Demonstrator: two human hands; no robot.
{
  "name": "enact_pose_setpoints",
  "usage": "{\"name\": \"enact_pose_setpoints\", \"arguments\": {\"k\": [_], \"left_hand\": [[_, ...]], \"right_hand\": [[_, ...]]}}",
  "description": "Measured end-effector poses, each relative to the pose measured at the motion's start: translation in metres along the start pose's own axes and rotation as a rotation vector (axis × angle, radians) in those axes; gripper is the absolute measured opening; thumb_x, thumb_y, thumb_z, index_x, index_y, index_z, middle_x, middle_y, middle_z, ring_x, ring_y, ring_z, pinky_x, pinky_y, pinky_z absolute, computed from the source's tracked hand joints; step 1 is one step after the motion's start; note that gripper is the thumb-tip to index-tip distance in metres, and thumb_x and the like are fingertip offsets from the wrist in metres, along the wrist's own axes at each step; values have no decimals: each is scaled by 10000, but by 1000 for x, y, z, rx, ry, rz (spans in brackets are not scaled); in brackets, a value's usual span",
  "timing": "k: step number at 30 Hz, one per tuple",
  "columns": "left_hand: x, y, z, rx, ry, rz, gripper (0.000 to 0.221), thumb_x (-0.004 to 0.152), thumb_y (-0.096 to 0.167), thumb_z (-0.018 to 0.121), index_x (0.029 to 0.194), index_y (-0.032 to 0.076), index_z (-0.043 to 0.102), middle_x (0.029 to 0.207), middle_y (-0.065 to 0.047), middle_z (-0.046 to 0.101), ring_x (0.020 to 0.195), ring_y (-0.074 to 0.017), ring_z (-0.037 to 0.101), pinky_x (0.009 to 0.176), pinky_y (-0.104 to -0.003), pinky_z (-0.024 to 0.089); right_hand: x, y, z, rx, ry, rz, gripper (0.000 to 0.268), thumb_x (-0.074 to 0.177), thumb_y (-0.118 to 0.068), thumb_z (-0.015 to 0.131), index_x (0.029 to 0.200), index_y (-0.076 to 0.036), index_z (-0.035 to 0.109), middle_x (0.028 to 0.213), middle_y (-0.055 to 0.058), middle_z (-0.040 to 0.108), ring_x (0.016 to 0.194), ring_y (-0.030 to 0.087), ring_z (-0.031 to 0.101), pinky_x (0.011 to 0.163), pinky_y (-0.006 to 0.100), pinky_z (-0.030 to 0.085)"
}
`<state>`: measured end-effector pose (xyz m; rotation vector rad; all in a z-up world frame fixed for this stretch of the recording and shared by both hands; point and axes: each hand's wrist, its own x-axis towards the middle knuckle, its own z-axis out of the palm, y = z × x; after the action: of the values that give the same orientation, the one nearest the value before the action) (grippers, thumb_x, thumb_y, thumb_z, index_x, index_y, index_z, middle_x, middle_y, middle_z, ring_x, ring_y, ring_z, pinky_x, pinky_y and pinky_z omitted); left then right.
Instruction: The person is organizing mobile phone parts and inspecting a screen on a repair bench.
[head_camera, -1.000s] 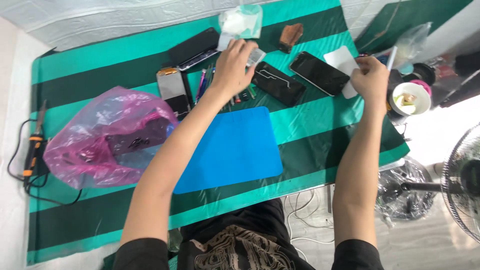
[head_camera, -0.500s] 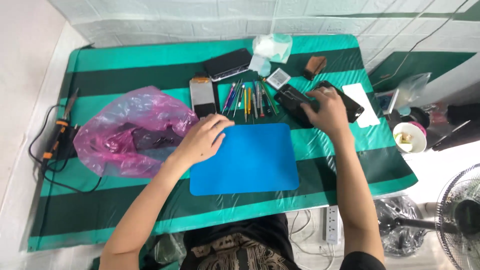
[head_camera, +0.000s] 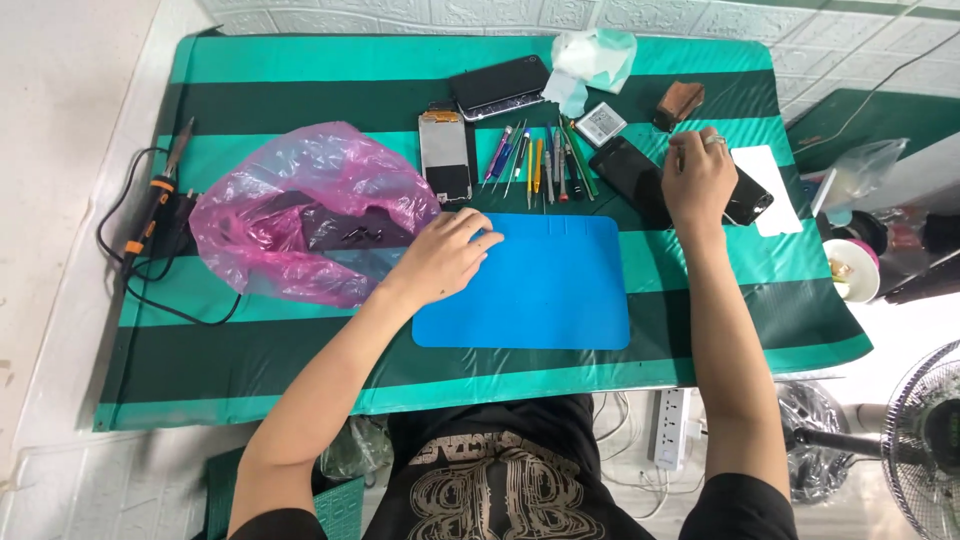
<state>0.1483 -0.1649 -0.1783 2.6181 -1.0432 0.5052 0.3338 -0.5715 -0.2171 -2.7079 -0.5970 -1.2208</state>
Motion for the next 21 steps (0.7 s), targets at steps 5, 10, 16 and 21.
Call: {"name": "enact_pose_setpoints", "arguments": {"k": [5,10,16,21], "left_hand": [[-3,-3,0,48,-55,5,171,1003,160,556,1148,116,636,1074,-67,569,1185,-271,561,925,-419,503],[-5,-6,5,-16,35,62,189,964,5,607,1131,83,652,1010,-83,626,1046,-299,681,886,-397,563],[12,10,3,3,398,45,442,1033,371,662,679,126,562,598,-31,630,918,-209,701,1117,-493,410],[11,32,-22,-238,157,-58,519,961,16,764,1368,44,442,1425,-237,522,963,-257,582,710,-323,543]], "right_hand": [[1,-12,-30,349,-94,-137,150,916,-101,828,1031,-141,740,925,84,642,910,344,627,805,442,504],[10,-37,-57,427,-149,-177,179,926,-74,845,1090,-96,777,1078,91,728,1066,355,638,888,433,489],[0,-22,-51,298,-48,-132,169,1054,-37,803,1202,-112,837,658,13,619,807,274,702,864,351,569],[13,-32,-70,460,-61,-99,86,1107,54,738,1191,39,755,1024,173,750,784,286,690,723,406,518]]}}
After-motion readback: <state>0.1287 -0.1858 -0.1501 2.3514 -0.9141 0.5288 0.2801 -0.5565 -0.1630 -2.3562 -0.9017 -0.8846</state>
